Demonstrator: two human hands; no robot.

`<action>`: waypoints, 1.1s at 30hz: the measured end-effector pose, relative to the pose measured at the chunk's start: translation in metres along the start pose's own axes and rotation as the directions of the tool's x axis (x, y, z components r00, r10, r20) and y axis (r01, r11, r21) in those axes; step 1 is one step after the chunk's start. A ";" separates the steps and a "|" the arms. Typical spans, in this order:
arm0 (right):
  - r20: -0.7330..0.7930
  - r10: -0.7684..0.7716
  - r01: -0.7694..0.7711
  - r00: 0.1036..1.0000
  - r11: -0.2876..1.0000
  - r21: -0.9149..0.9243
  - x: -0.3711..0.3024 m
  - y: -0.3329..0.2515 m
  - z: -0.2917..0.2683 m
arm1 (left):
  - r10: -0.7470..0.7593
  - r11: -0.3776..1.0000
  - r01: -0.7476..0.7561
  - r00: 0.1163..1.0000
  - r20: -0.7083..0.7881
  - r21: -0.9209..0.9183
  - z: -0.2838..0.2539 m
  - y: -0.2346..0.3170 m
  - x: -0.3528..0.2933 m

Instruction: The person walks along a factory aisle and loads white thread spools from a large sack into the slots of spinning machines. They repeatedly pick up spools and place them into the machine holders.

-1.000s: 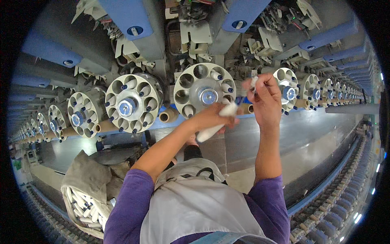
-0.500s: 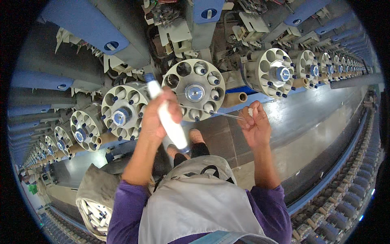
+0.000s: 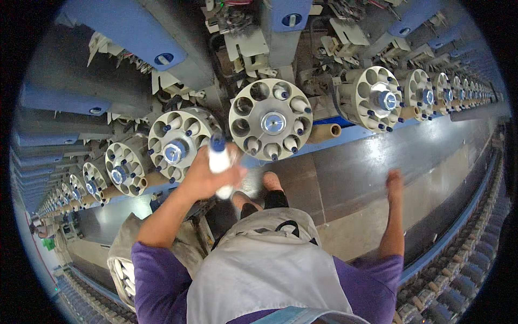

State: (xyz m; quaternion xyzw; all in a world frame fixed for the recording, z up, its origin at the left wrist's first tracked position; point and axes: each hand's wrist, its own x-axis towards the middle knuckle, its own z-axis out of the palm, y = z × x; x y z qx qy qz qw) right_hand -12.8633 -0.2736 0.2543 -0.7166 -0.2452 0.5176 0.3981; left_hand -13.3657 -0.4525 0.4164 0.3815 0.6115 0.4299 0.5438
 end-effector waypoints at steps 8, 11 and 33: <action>0.829 0.135 0.454 0.542 0.784 -0.424 -0.086 0.031 0.113 | -0.103 0.915 0.052 0.989 0.106 0.400 0.015 -0.022 0.088; 0.862 -0.288 0.460 0.417 0.885 0.073 -0.117 -0.025 0.161 | -0.219 0.902 0.098 0.943 0.250 0.420 0.028 -0.025 0.113; 0.645 -0.556 -0.241 0.524 0.630 0.739 -0.146 -0.060 0.131 | 0.126 0.468 -0.090 0.991 -0.034 -0.879 0.003 -0.071 0.046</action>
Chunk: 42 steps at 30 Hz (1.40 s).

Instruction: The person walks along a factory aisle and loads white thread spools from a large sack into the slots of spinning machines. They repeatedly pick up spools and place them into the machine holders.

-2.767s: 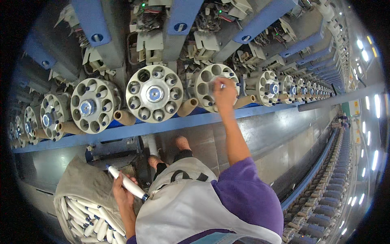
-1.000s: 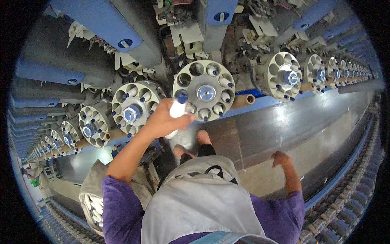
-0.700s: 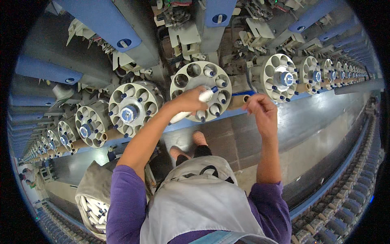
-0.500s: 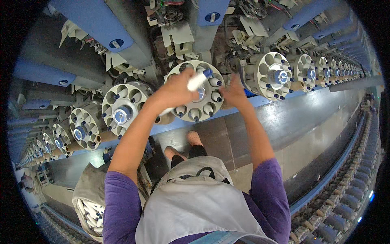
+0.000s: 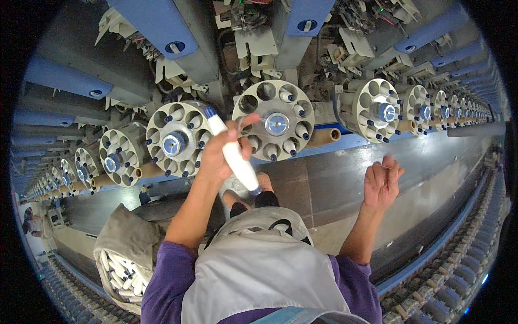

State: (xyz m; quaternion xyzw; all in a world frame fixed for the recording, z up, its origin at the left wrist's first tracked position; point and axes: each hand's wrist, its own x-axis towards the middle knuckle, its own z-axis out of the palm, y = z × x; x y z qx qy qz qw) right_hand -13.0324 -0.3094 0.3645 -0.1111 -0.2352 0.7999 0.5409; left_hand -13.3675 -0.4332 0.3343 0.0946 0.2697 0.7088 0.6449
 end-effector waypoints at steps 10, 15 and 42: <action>-0.520 0.192 -0.394 0.832 0.865 -0.311 -0.095 -0.077 -0.189 | -0.230 0.650 0.398 0.915 -0.332 0.647 0.025 -0.017 0.069; -0.585 0.299 -0.347 0.754 -0.575 -0.741 -0.122 -0.056 -0.231 | 0.094 -0.477 0.090 0.994 -0.051 0.875 0.046 -0.004 0.047; 0.586 0.511 0.553 0.629 0.237 -0.799 0.018 0.188 0.061 | -0.316 0.945 0.287 0.924 -0.215 -0.154 -0.020 -0.003 -0.153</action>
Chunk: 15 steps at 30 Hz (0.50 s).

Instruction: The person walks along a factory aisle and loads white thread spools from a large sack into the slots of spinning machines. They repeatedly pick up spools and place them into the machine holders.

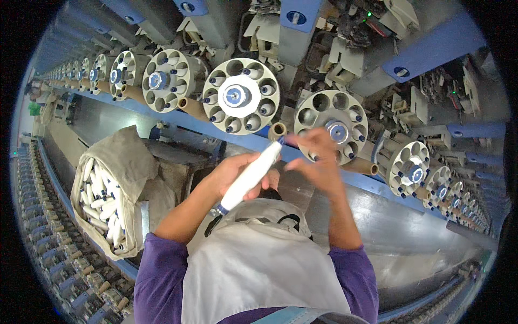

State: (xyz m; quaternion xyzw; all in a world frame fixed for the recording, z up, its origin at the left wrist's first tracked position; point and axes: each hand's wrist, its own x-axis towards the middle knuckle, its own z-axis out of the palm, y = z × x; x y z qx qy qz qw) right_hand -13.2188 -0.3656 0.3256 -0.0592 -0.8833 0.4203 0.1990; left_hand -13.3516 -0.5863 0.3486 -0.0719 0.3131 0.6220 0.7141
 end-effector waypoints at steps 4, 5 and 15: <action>-0.091 0.046 -0.032 0.995 0.988 0.149 -0.005 -0.018 0.041 | 0.000 0.965 0.021 0.997 -0.080 0.261 -0.006 -0.010 -0.012; -0.128 -0.109 0.094 0.986 0.988 -0.120 -0.007 -0.009 0.041 | 0.004 0.905 0.066 0.987 -0.163 0.420 -0.010 -0.012 -0.019; -0.584 0.167 -0.448 0.795 0.810 -0.378 -0.020 0.122 -0.055 | 0.545 0.174 -0.259 0.829 0.126 0.950 -0.025 -0.018 0.012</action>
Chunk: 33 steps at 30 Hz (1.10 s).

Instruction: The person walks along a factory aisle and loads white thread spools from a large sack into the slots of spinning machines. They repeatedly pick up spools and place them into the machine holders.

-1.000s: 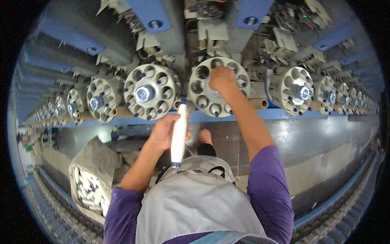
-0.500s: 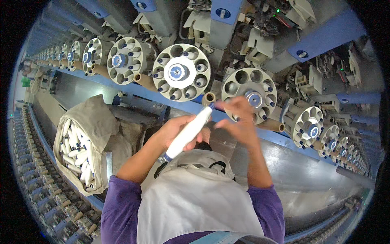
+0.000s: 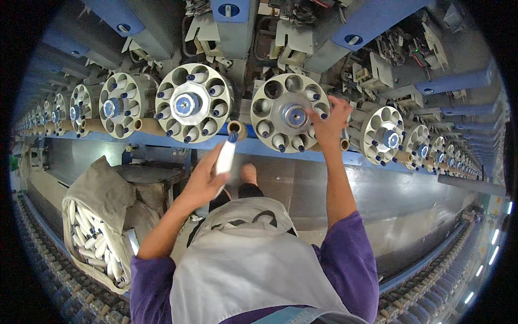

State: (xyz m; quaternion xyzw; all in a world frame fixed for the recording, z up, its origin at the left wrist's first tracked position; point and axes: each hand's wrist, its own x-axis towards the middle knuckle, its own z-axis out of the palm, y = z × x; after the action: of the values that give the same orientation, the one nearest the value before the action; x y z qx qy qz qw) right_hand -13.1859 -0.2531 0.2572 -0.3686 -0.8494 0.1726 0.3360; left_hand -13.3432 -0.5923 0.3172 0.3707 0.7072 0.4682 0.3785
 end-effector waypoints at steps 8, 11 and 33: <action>-0.032 0.279 -0.218 0.960 0.814 0.538 -0.055 -0.032 0.014 | -0.150 0.941 0.114 0.984 -0.091 -0.319 0.077 -0.011 0.158; 0.053 0.273 -0.274 0.961 0.900 0.338 -0.069 -0.065 0.021 | 0.204 0.979 -0.204 0.939 -0.276 0.030 0.086 -0.010 0.143; 0.276 -0.587 0.388 -0.761 -0.070 0.919 -0.288 -0.673 0.189 | -0.583 0.450 0.619 0.750 -0.313 0.644 -0.363 -0.131 -0.488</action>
State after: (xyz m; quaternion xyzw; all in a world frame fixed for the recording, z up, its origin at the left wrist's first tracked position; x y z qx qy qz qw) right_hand -13.5166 -0.9255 0.3583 0.6242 -0.7378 0.1037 -0.2351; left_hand -13.4717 -1.1972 0.3854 0.2019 0.9232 -0.0010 0.3271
